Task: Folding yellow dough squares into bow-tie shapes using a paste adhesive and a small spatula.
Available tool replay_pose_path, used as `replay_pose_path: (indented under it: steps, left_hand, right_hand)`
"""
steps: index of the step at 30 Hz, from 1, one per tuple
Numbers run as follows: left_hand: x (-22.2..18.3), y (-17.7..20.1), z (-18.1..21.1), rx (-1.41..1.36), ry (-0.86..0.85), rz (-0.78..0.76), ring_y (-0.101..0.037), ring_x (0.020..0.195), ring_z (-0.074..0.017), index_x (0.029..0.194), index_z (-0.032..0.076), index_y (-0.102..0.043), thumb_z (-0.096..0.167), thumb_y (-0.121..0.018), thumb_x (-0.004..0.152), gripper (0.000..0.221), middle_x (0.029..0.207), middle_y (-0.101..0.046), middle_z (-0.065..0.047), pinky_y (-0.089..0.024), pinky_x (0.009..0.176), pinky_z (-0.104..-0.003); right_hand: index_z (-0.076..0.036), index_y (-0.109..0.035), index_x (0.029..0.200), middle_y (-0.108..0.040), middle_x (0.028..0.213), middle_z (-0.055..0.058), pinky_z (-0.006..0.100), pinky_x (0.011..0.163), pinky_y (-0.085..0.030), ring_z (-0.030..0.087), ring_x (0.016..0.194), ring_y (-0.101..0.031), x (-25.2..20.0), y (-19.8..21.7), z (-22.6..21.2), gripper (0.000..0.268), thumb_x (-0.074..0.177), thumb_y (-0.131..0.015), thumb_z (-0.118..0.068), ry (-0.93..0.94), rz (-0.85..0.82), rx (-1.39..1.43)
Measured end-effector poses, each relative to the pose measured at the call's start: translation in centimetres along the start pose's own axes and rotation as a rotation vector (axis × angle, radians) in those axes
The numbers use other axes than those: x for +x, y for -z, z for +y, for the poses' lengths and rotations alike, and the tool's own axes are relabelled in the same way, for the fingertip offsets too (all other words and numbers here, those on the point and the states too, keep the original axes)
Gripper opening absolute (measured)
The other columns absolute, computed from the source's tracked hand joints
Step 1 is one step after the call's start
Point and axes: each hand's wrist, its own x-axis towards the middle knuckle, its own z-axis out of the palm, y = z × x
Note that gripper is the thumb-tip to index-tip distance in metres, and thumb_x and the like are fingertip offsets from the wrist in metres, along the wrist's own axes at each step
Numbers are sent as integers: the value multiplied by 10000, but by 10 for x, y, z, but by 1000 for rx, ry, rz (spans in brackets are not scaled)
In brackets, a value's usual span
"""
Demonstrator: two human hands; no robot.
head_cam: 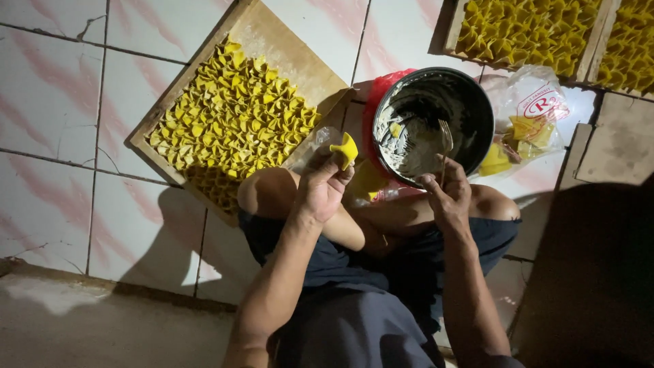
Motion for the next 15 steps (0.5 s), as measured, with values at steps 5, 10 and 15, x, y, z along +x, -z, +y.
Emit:
replay_pose_path:
  steps: [5, 10, 15]
  left_hand:
    - [8, 16, -2, 38, -60, 3, -739, 899, -219, 1032, 98, -695, 25, -714, 920, 135, 999, -757, -117, -653, 837, -340]
    - [0, -19, 41, 261, -157, 60, -731, 707, -171, 906, 110, -678, 52, -781, 848, 131, 783, -720, -109, -608, 620, -234]
    - [-7, -61, 106, 529, -152, 280, -574, 581, -169, 906, 87, -696, 192, -805, 843, 163, 683, -590, -100, -522, 294, -357]
  right_hand:
    - [60, -529, 1396, -615, 1068, 166, 424, 823, -614, 252, 900, -707, 2, 3, 1, 508, 918, -696, 102, 7, -1, -31]
    - [49, -532, 1416, -633, 1096, 144, 386, 876, -582, 196, 964, -672, 4, 10, 0, 532, 919, -718, 72, 14, -11, -121]
    - [45, -518, 1451, -670, 955, 154, 358, 734, -574, 161, 824, -642, 5, 7, -2, 528, 964, -719, 13, 31, -19, -226]
